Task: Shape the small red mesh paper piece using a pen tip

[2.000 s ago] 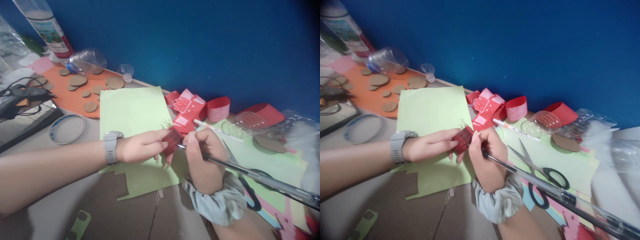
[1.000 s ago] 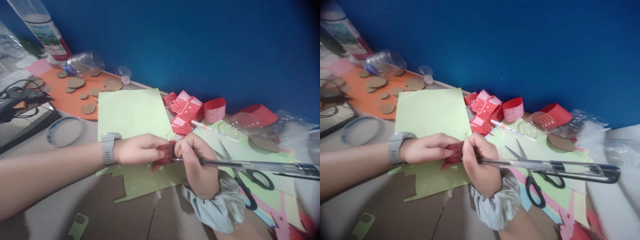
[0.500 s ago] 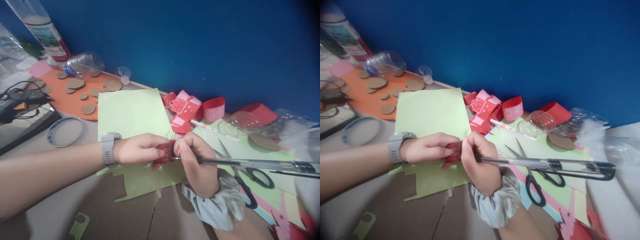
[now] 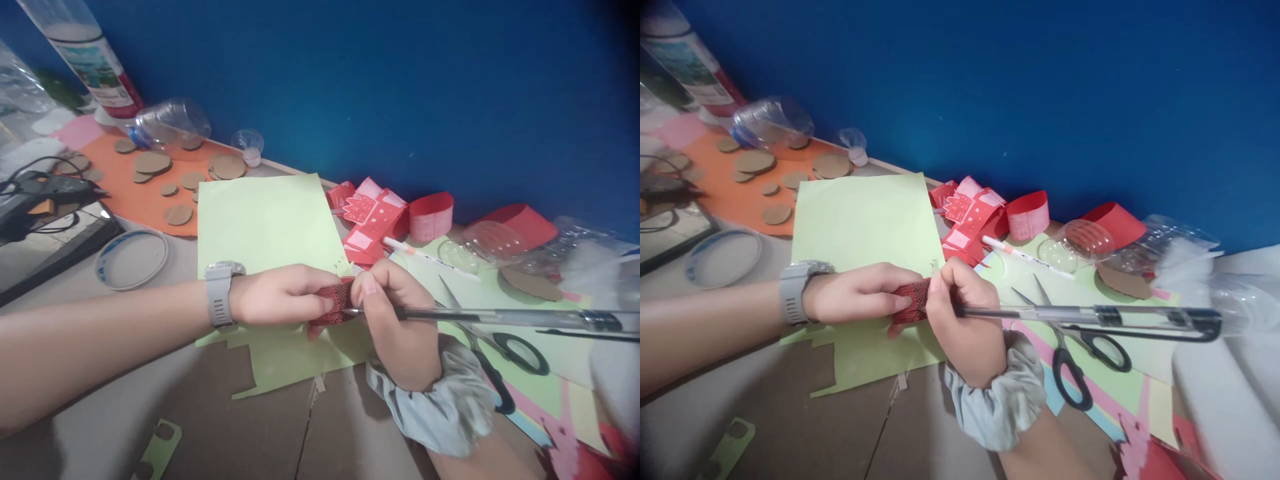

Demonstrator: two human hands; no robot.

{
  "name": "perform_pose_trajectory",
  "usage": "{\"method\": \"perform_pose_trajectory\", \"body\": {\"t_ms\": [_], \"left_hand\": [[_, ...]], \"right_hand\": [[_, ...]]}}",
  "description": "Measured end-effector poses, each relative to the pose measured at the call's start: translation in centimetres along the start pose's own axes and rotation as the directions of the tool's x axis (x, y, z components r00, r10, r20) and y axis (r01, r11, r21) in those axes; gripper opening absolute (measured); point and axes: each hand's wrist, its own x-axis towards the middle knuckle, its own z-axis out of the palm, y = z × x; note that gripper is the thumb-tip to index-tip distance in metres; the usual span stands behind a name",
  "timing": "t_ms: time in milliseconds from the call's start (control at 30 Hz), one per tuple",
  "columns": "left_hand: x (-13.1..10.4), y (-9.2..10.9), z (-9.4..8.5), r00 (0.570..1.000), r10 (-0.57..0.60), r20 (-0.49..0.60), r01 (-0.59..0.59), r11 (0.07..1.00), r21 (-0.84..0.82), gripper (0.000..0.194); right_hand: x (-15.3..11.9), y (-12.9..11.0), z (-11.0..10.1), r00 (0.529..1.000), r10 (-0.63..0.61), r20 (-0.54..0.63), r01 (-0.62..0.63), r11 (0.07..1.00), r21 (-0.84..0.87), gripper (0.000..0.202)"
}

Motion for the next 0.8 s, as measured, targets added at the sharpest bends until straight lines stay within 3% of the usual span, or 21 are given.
{"method": "perform_pose_trajectory", "body": {"t_ms": [800], "left_hand": [[0.1,-0.03,-0.09,1.0,0.007,0.005,-0.007,1.0,-0.015,0.019]], "right_hand": [[0.01,0.07,-0.09,0.999,0.021,0.041,-0.021,1.0,-0.011,0.027]]}}
